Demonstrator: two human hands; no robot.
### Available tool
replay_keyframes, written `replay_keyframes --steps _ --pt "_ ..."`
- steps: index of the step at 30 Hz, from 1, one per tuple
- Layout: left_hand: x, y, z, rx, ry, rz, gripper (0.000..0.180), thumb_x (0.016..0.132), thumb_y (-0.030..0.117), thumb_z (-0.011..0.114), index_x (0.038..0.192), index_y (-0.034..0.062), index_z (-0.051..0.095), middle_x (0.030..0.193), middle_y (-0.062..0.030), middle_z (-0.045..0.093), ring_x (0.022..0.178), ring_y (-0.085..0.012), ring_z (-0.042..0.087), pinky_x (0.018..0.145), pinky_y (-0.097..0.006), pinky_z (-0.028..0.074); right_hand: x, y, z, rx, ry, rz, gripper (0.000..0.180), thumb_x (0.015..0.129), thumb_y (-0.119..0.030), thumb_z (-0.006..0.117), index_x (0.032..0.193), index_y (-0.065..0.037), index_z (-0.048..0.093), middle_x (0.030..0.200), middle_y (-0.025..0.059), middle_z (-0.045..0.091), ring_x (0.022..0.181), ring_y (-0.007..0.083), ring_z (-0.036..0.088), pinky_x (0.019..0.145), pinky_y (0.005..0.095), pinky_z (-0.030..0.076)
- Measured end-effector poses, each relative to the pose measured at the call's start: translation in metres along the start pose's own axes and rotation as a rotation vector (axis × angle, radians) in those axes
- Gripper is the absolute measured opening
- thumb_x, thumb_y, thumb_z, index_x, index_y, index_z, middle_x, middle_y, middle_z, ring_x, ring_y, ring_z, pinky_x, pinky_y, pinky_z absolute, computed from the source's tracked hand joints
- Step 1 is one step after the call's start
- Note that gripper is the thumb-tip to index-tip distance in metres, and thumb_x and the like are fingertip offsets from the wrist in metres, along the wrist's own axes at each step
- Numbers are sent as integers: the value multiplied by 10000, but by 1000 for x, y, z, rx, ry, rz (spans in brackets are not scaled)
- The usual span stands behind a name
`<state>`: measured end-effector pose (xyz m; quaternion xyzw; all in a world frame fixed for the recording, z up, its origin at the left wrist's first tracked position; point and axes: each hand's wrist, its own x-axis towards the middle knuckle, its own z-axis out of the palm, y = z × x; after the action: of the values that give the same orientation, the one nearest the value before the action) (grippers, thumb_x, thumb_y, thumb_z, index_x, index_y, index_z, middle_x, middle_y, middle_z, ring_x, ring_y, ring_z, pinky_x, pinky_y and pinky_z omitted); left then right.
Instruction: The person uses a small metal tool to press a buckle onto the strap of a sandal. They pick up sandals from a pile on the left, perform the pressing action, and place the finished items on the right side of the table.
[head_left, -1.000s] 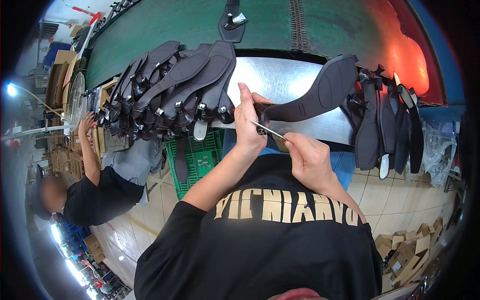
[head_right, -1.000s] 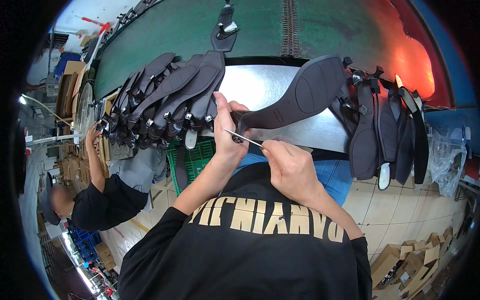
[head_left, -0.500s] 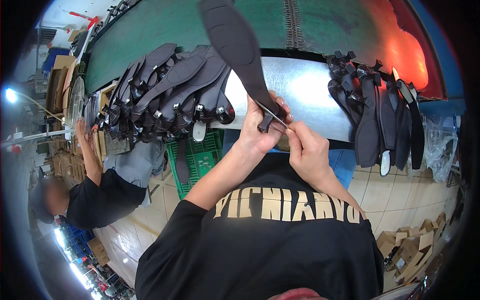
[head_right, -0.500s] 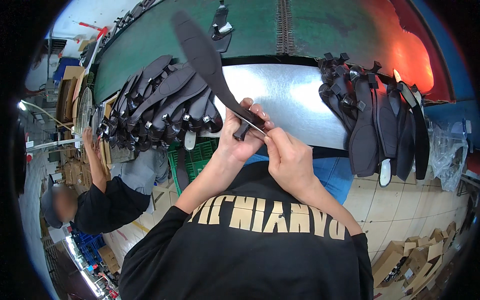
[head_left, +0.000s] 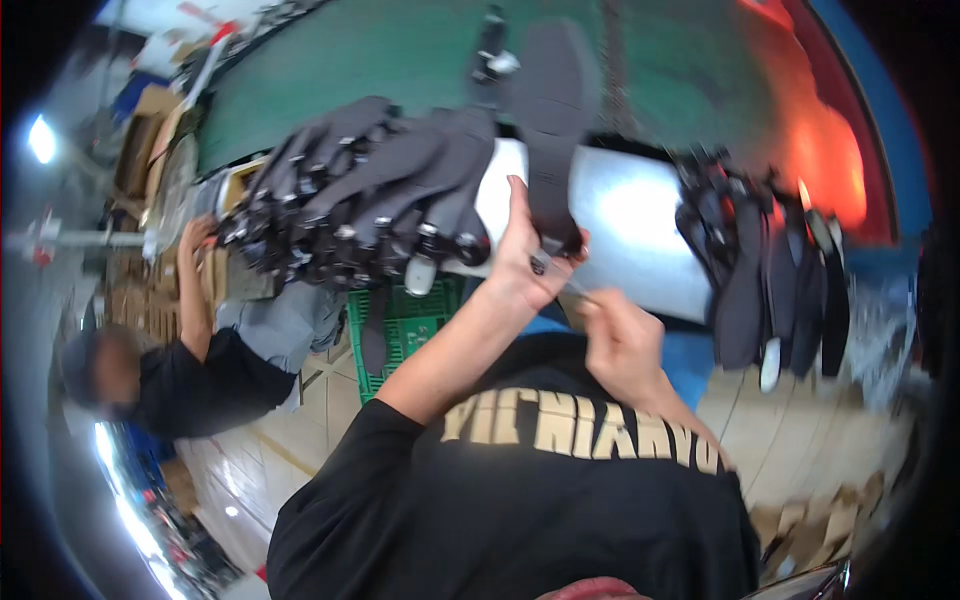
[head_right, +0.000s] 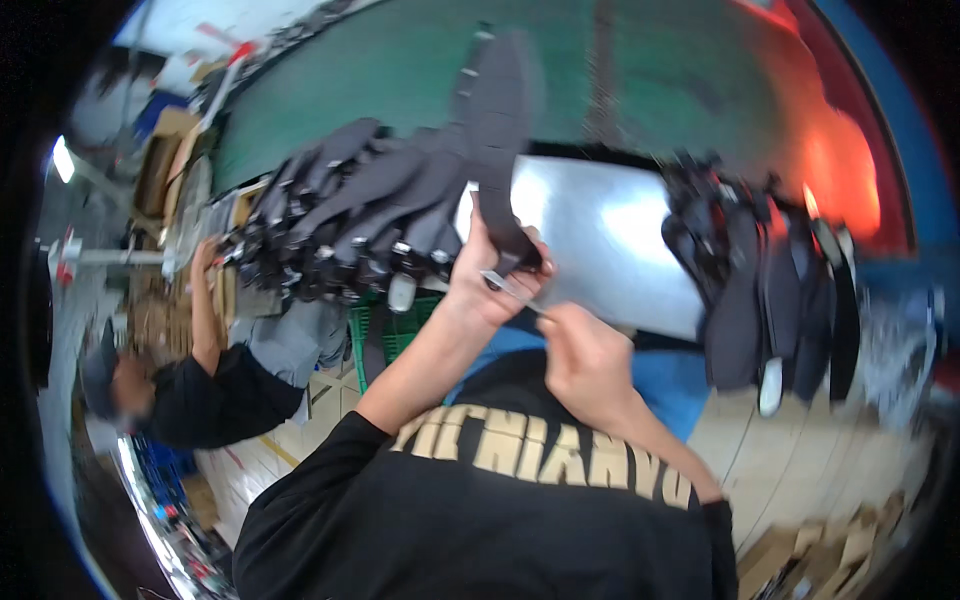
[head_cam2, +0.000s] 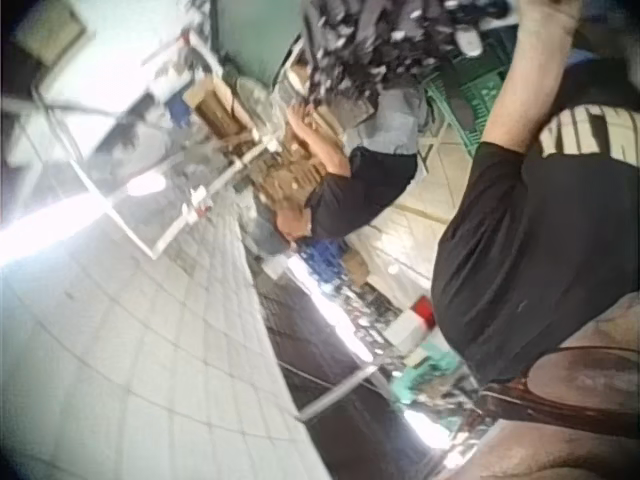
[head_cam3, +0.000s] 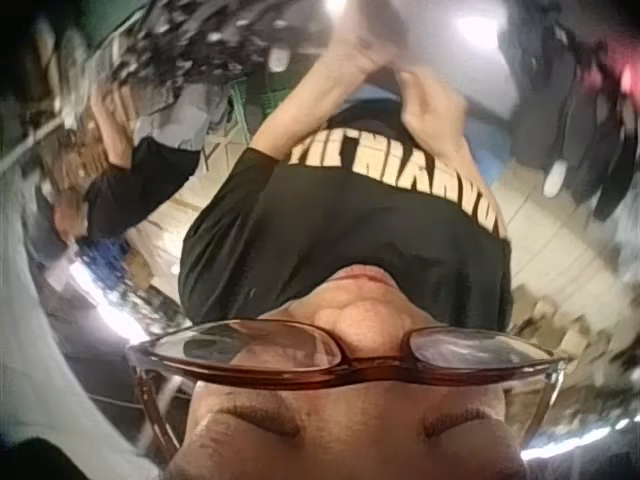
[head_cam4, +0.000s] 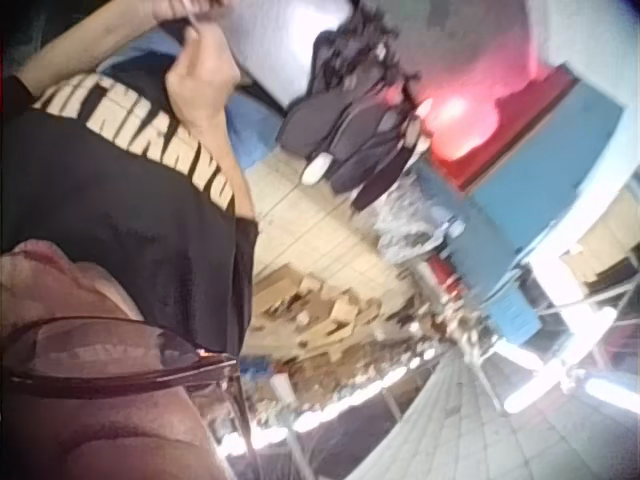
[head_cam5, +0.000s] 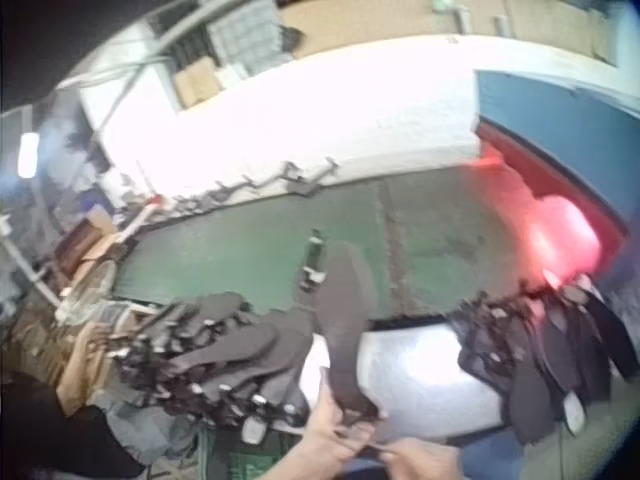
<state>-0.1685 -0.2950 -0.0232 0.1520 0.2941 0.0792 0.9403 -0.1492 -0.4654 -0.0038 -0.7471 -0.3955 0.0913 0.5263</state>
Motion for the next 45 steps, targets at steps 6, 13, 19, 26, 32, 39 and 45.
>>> replay_keyframes --steps 6,13,19,26,32,39,45 --pt "-40 97 22 368 -56 611 239 873 180 593 1048 17 593 944 -67 633 824 -198 641 650 -359 544 15 15 -20 57 125 160 144 956 -50 497 846 9 567 643 14 511 572 71 450 520 236 366" --pt "-131 243 -17 988 405 1322 161 823 125 674 930 8 707 797 -17 649 719 -101 598 592 -268 520 28 22 -18 62 69 128 139 901 4 527 1003 46 612 813 74 571 694 127 510 645 264 424" --pt "-178 337 -78 1461 916 1185 193 842 122 611 944 30 748 744 -15 677 624 -83 565 584 -234 439 26 37 -15 -33 -21 73 281 855 41 559 1125 29 639 822 63 549 686 134 498 620 263 406" --pt "-194 340 -44 1795 1438 1218 258 824 277 581 918 111 755 786 -128 709 752 -247 694 685 -342 517 32 40 -34 -249 32 67 295 817 43 574 1099 7 655 818 117 585 739 232 553 660 337 438" --pt "-110 317 58 1987 741 1247 282 862 257 620 1016 46 729 821 -59 699 717 -111 635 646 -256 487 42 67 -40 -469 88 14 380 806 18 594 1179 -45 626 851 129 589 818 307 554 750 405 453" --pt "98 271 84 2410 370 765 564 782 458 670 1214 95 646 1084 -152 693 983 -291 668 878 -371 514 54 87 -32 -596 169 47 413 794 -6 617 1187 -129 647 960 119 545 893 304 543 783 408 459" --pt "203 206 3 2100 496 617 607 833 427 633 1347 127 512 1244 -195 604 1154 -345 576 970 -430 459 43 80 -35 -607 90 39 419 743 -45 680 1154 -124 658 1087 134 539 972 317 514 820 425 441"
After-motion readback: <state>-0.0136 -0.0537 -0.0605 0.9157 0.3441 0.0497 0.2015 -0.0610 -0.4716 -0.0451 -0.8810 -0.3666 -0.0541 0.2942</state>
